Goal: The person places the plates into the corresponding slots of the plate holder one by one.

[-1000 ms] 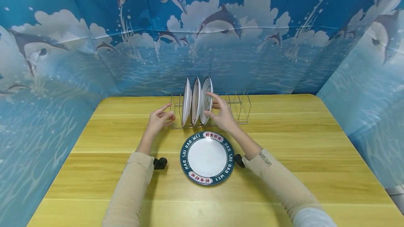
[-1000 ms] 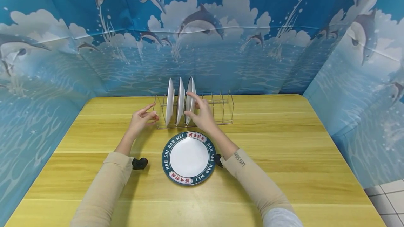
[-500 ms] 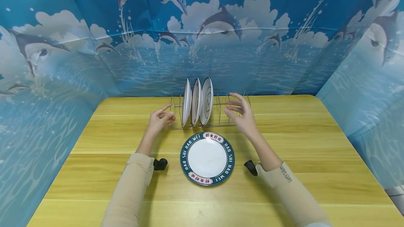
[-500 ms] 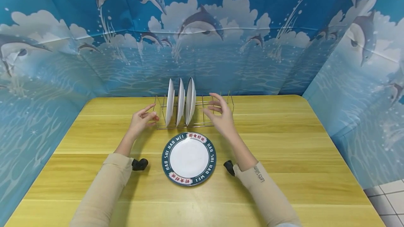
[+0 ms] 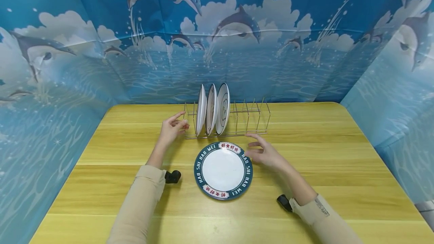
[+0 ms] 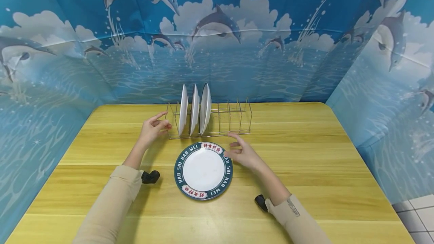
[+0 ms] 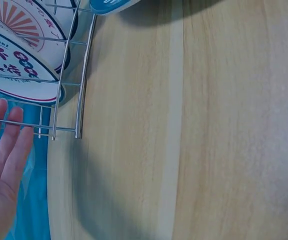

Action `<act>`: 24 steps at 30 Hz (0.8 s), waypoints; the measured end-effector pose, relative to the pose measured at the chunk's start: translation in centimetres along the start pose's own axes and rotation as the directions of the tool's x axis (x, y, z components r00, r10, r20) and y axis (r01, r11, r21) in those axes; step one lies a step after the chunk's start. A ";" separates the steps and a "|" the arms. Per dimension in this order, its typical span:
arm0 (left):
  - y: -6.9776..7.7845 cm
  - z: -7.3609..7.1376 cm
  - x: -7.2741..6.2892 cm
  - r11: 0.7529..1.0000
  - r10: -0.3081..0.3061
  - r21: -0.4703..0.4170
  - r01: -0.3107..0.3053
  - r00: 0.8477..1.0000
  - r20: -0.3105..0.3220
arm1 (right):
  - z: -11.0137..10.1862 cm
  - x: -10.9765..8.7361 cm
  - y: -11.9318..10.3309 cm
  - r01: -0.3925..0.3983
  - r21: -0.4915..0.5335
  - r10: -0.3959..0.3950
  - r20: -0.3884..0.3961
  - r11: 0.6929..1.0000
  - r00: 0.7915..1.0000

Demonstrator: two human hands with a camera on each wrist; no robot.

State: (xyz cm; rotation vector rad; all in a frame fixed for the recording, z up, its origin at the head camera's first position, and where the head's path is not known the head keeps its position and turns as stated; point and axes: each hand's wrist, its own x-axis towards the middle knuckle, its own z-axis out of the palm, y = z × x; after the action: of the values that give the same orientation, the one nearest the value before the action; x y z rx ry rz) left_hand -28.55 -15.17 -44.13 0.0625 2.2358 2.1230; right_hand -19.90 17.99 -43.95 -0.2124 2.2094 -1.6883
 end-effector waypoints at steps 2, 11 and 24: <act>0.0 0.1 0.0 1.000 0.011 -0.001 -0.011 1.000 -0.010 | 0.2 0.0 0.4 -0.068 0.017 0.067 0.043 0.998 0.997; 0.1 0.2 0.2 0.999 0.033 0.033 -0.032 0.999 -0.032 | 0.9 0.5 1.5 -0.198 0.133 0.176 0.160 0.971 0.971; 0.1 0.1 0.2 0.999 0.020 0.026 -0.019 0.999 -0.025 | 0.4 0.9 2.3 -0.224 0.232 0.137 0.339 0.947 0.931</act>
State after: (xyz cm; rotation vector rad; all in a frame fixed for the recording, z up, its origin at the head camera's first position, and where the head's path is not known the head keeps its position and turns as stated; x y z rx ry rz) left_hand -28.70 -15.02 -44.06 0.0587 2.2859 2.1171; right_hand -20.40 17.99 -46.46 -0.1890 1.6935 -1.6908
